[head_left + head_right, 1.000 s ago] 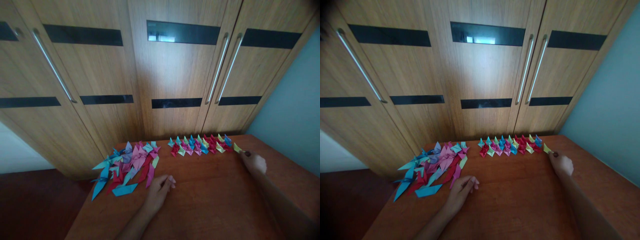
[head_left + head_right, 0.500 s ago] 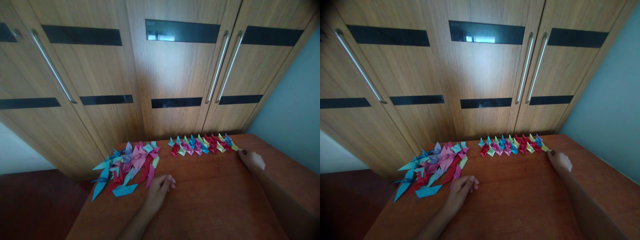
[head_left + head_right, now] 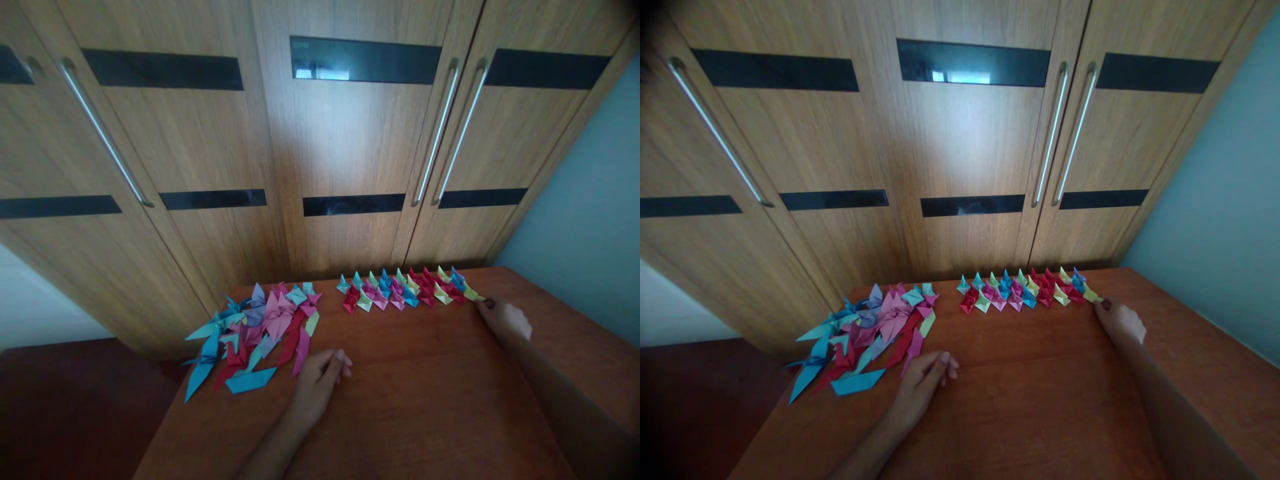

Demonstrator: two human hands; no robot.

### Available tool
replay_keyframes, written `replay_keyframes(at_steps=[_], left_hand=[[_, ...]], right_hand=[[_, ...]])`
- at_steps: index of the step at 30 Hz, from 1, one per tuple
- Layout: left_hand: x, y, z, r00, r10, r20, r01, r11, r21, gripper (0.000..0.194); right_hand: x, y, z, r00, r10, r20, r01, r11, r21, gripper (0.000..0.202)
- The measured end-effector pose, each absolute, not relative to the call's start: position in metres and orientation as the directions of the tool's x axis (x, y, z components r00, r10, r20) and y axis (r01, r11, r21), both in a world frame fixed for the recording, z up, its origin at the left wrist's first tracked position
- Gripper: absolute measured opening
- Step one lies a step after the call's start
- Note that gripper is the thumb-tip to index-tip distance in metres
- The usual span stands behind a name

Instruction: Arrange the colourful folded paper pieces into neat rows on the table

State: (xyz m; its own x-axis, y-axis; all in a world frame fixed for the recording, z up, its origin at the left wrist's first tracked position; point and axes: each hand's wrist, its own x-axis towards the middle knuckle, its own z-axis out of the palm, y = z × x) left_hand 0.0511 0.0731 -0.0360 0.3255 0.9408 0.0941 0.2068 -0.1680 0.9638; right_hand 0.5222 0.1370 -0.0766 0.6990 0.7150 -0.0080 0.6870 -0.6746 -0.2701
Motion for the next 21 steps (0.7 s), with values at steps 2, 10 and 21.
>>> replay_keyframes(at_steps=[2,10,21], left_hand=[[0.0513,0.0731,-0.0364,0.328,0.940,0.091,0.205,-0.165,0.965,0.039],[0.0515,0.0739,-0.0369,0.344,0.934,0.095,0.216,-0.177,0.960,0.040],[0.0513,0.0719,-0.0374,0.360,0.927,0.100,0.219,-0.188,0.957,0.040]], right_hand=[[0.5224,0.1370,-0.0772,0.701,0.713,-0.007,0.685,-0.677,-0.269,0.058],[0.5208,0.1387,-0.0775,0.704,0.710,-0.001,0.685,-0.679,-0.262,0.058],[0.5183,0.1402,-0.0761,0.719,0.695,0.002,0.670,-0.692,-0.267,0.058]])
